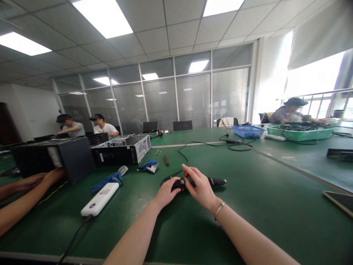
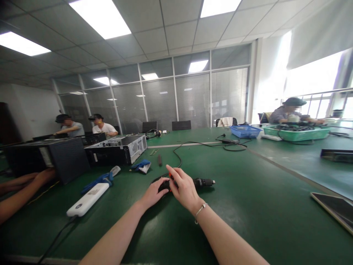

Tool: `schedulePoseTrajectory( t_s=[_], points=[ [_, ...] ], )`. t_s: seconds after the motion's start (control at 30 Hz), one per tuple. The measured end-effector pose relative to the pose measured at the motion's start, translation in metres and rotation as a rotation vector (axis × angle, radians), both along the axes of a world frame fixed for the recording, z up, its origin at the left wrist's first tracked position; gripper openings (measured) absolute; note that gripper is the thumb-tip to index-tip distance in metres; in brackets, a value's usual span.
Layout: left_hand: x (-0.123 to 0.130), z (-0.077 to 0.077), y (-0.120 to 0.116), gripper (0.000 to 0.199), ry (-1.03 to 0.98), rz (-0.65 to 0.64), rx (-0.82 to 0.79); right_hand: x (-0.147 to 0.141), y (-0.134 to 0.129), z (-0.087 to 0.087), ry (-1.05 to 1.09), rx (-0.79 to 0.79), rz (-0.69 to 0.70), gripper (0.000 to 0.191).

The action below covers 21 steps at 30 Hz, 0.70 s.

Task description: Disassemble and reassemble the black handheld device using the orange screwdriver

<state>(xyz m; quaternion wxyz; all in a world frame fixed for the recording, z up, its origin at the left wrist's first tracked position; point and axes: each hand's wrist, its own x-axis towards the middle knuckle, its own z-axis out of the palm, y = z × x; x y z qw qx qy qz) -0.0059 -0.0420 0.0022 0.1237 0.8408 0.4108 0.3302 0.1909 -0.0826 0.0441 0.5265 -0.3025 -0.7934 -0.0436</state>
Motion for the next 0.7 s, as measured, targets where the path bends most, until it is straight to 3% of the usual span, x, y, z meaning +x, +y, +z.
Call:
schedulePoseTrajectory(
  t_s=[0.17, 0.4, 0.6, 0.7],
  points=[
    [-0.0004, -0.0003, -0.0001, 0.040, -0.007, 0.001, -0.003, 0.0003, 0.0032, -0.0024, -0.003, 0.002, -0.047, 0.049],
    [-0.0018, -0.0015, 0.0011, 0.040, -0.009, 0.003, -0.013, -0.0014, -0.0019, 0.0017, 0.012, -0.006, 0.007, 0.056],
    [-0.0005, -0.0005, 0.0001, 0.040, -0.005, -0.003, -0.014, -0.0011, 0.0022, -0.0029, -0.009, -0.027, -0.084, 0.051],
    [-0.0001, 0.0001, -0.0004, 0.040, -0.002, 0.002, -0.014, -0.0007, 0.0040, -0.0040, -0.016, -0.040, -0.056, 0.055]
  ],
)
